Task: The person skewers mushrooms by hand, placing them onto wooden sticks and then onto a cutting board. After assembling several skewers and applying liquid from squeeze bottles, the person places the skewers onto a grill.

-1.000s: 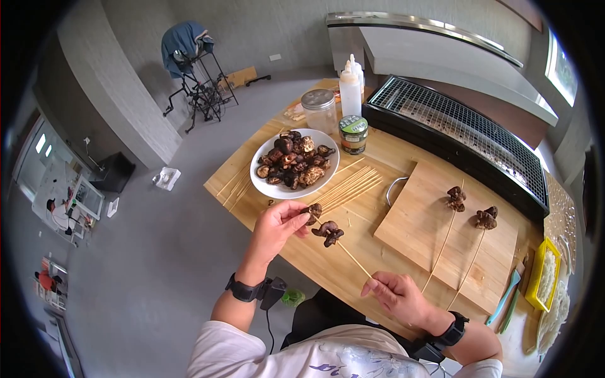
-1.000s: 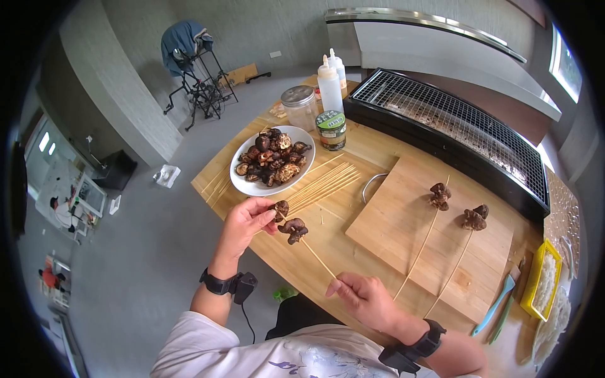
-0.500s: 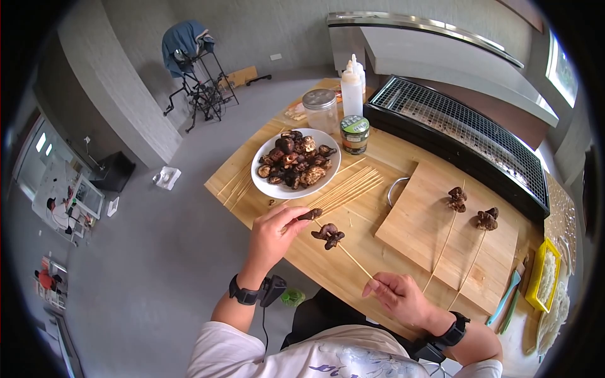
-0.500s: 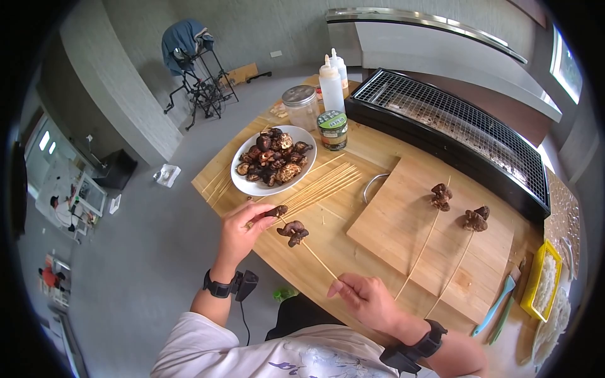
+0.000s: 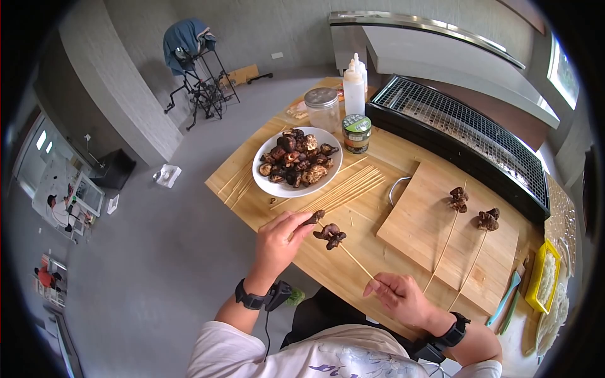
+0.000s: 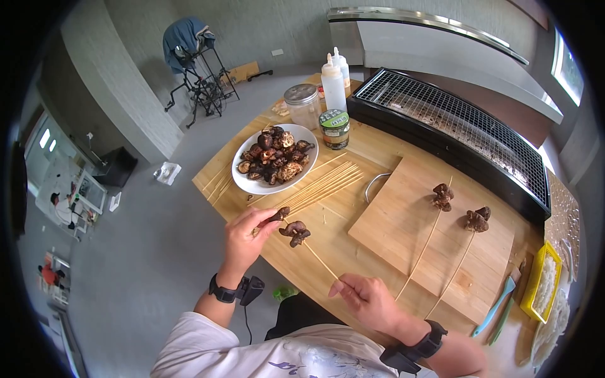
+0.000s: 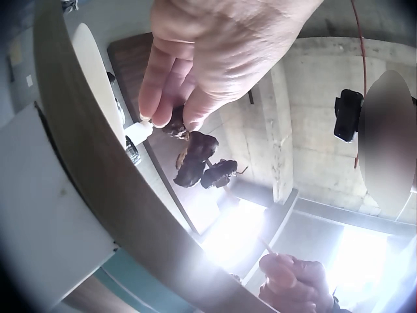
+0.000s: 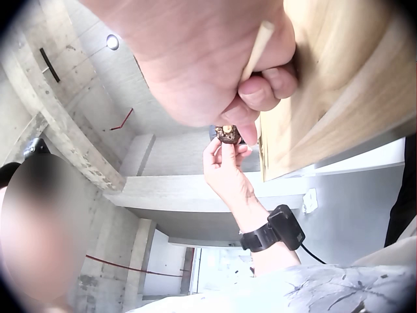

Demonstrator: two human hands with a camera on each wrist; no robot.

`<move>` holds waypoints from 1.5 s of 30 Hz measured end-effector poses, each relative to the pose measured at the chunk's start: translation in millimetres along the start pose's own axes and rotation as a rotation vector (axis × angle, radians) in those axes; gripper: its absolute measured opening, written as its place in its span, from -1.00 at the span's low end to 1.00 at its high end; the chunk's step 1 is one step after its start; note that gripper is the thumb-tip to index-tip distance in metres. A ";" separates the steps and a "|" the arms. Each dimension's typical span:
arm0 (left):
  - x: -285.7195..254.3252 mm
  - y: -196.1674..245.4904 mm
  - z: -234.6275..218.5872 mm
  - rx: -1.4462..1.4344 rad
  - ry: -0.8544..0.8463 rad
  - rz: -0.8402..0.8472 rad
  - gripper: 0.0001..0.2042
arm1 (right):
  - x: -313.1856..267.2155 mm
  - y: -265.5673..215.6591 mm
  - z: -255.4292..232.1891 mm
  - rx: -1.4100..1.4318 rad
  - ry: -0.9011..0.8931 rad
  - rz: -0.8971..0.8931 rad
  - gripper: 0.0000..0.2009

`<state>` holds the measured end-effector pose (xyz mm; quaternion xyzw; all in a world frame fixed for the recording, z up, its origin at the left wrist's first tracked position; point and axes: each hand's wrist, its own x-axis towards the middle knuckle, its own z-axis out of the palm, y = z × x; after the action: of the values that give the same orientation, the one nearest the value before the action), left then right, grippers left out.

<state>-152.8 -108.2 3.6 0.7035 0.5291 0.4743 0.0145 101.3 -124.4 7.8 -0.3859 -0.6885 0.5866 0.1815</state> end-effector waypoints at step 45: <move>-0.8 -20.6 2.3 -0.983 -0.200 -0.667 -0.79 | 0.0 6.8 2.8 -0.120 0.027 -0.128 -0.87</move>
<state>-166.3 -98.6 -9.0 0.4515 0.4360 0.5647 0.5359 101.5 -126.2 0.7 -0.3594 -0.7432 0.5259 0.2045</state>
